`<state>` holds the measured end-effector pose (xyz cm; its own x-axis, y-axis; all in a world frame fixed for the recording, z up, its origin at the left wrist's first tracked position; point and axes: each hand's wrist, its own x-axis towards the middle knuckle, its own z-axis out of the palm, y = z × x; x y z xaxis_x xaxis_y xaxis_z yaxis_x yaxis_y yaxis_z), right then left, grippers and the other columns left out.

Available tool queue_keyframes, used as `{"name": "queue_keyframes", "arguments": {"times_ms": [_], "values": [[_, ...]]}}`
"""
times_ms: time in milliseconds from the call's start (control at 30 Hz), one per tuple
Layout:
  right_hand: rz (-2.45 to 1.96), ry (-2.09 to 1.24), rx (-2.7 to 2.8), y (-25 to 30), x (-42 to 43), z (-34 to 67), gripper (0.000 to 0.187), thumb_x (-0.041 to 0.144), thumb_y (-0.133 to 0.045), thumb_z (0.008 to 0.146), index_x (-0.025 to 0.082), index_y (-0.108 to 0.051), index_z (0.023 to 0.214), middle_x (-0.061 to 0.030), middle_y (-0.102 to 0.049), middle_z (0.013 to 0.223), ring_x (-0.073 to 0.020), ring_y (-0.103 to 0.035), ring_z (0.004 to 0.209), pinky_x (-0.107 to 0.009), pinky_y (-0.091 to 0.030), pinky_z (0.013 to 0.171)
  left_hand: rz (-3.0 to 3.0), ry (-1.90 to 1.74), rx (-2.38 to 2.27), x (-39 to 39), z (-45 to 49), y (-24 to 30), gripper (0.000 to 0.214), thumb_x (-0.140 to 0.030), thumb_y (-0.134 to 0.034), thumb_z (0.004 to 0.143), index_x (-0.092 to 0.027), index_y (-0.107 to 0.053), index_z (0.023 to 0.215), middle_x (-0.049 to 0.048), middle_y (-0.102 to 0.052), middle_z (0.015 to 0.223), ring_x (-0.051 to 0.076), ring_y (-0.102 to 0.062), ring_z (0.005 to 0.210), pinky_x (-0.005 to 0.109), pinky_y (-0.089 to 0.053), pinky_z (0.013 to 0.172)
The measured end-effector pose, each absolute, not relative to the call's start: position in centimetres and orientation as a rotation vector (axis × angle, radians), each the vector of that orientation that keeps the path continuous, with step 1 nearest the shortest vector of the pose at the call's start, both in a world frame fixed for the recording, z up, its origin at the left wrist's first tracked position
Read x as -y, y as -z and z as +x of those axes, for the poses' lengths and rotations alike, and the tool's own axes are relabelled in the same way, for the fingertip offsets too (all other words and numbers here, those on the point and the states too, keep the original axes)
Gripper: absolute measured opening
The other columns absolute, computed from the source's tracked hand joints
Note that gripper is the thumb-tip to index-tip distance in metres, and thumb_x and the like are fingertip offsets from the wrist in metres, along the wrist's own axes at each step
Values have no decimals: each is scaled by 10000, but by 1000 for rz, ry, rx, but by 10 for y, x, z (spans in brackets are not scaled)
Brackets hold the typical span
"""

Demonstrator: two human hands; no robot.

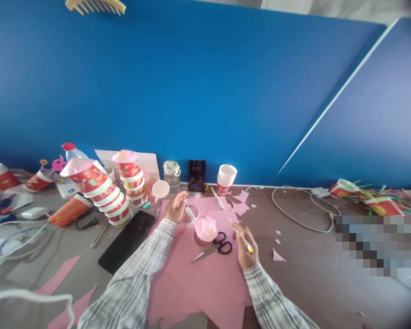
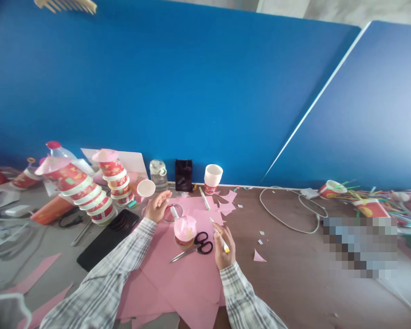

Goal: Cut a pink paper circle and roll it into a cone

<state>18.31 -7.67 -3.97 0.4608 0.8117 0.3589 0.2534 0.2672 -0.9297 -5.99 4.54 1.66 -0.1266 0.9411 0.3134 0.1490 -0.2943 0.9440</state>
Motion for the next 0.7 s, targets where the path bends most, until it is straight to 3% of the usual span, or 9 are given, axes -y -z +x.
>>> {"name": "queue_keyframes", "arguments": {"times_ms": [133, 233, 400, 500, 700], "values": [[-1234, -517, 1094, 36, 62, 193, 152, 600, -831, 899, 542, -965, 858, -23, -813, 748, -420, -787, 568, -787, -766, 697, 1422, -1458, -1285, -46, -63, -1, 339, -373, -512, 683, -204, -530, 976, 118, -629, 1004, 270, -568, 975, 426, -462, 865], [-1181, -614, 1259, 30, 39, 199, 118, 577, -873, 855, 501, -961, 872, 3, -820, 726, -366, -706, 418, -679, -727, 518, 1404, -1431, -1303, -47, -60, 6, 288, -363, -511, 680, -245, -551, 940, 86, -645, 963, 276, -580, 949, 440, -480, 833], [-1076, -720, 1480, 19, -15, 193, 189, 534, -945, 831, 352, -906, 856, -15, -833, 758, -286, -751, 515, -497, -747, 557, 1377, -1446, -1296, -49, -56, 7, 278, -323, -502, 665, -242, -551, 927, 80, -627, 989, 271, -567, 973, 460, -456, 865], [-1079, -737, 1457, 19, -47, 183, 241, 529, -899, 909, 293, -874, 873, -4, -760, 717, -229, -679, 537, -420, -684, 562, 1370, -1472, -1289, -49, -59, 5, 274, -306, -504, 653, -238, -550, 915, 84, -626, 971, 268, -575, 955, 452, -469, 850], [-1080, -772, 1339, 20, -99, 169, 433, 578, -934, 851, 270, -671, 699, -52, -752, 796, -251, -731, 813, -386, -655, 699, 1366, -1499, -1337, -52, -62, -13, 285, -264, -495, 662, -239, -551, 940, 75, -633, 970, 266, -578, 946, 438, -480, 828]]}}
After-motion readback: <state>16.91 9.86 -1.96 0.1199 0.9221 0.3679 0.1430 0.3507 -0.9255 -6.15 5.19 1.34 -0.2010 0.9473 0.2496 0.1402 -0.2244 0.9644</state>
